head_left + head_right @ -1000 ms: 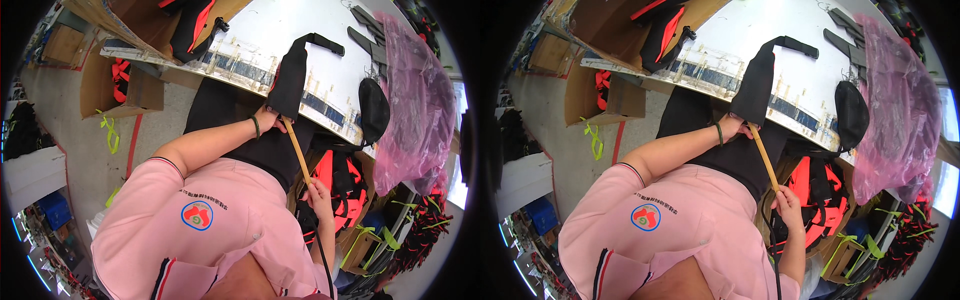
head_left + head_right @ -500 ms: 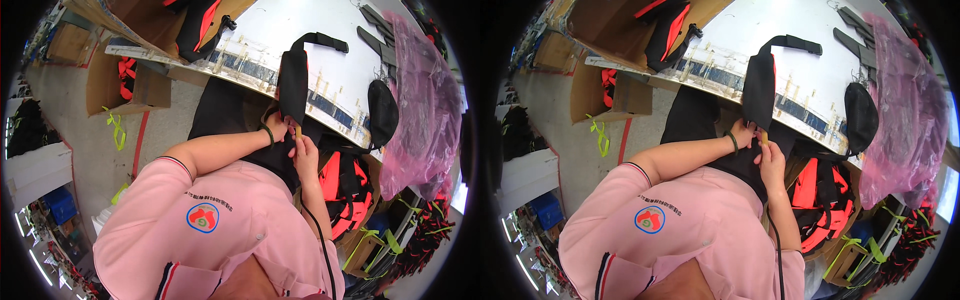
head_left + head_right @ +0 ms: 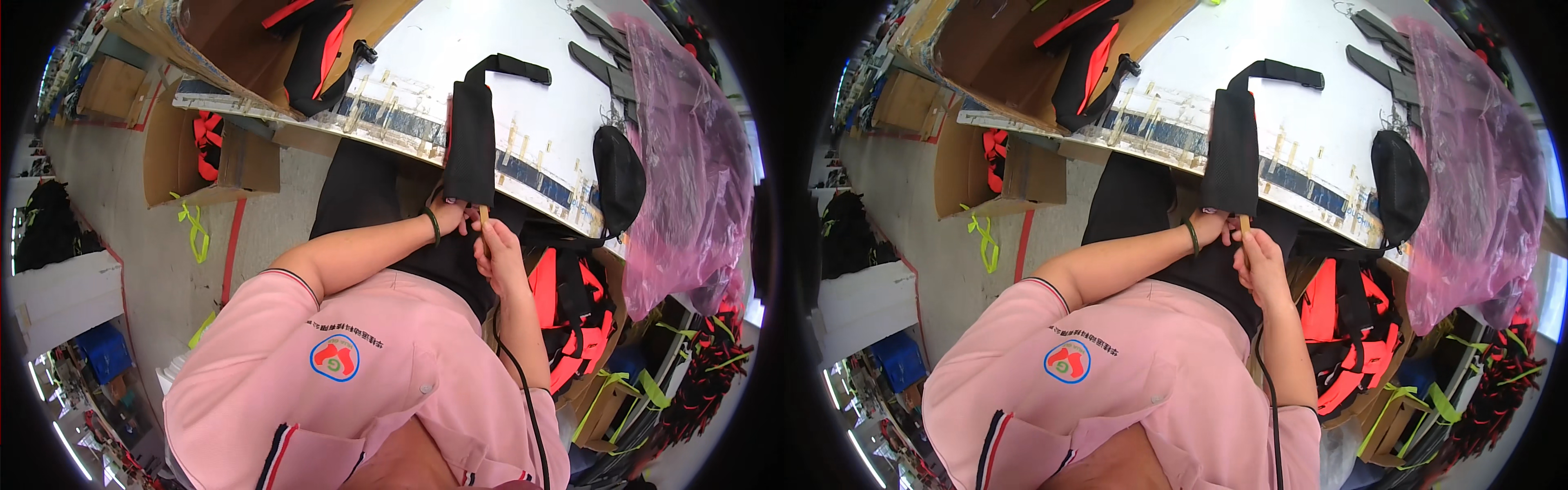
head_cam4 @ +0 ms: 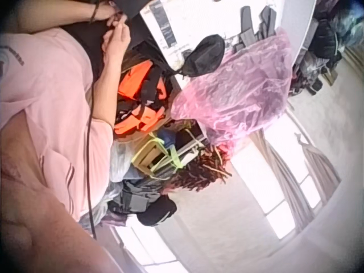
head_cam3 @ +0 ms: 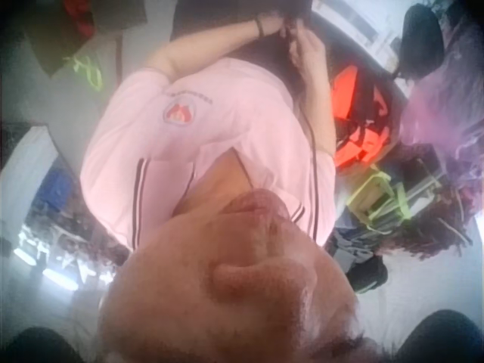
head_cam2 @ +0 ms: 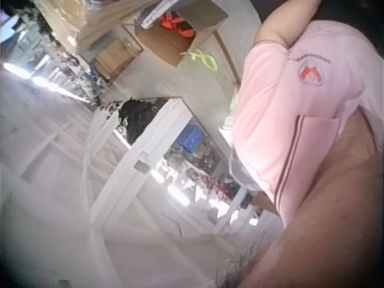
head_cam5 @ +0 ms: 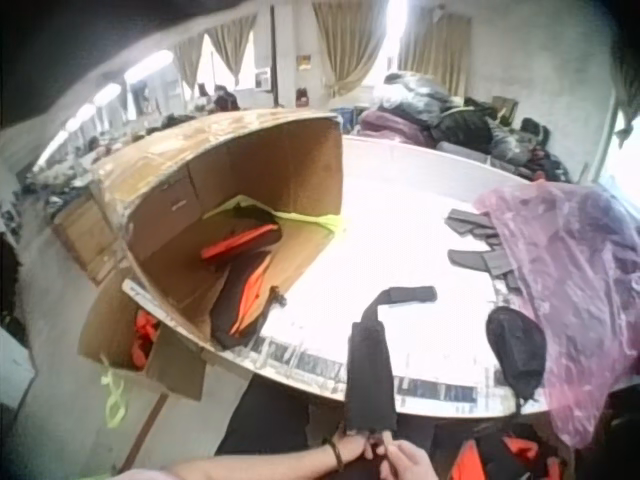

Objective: Assembling life vests by inserting foam pieces into fabric sleeves using a wooden tool.

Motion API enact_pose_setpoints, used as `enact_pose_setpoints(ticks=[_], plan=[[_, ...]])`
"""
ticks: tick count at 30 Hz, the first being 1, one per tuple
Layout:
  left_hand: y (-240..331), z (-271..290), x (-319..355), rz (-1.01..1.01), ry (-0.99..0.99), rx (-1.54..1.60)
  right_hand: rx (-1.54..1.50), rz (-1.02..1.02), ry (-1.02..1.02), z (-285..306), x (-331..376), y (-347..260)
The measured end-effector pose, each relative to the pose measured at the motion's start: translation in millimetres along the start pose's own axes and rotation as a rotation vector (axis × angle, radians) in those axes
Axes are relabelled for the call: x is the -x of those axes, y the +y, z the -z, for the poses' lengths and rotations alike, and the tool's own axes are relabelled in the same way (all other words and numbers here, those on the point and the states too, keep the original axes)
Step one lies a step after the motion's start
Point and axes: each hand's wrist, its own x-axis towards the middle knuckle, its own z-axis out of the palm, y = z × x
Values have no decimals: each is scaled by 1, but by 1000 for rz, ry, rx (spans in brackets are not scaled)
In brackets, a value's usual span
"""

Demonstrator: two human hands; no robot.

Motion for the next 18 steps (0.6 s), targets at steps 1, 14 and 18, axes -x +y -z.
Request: enact_pose_setpoints(ticks=[1,14,18], plan=[[6,-1,3,6,3,3,-2,4,1,1,8,1],[14,-8,1,-39,-18,336,-247,-84,147,-11,68,41],[14,-8,-1,-64,-25,333,-260,-50,156,-4,72,49]])
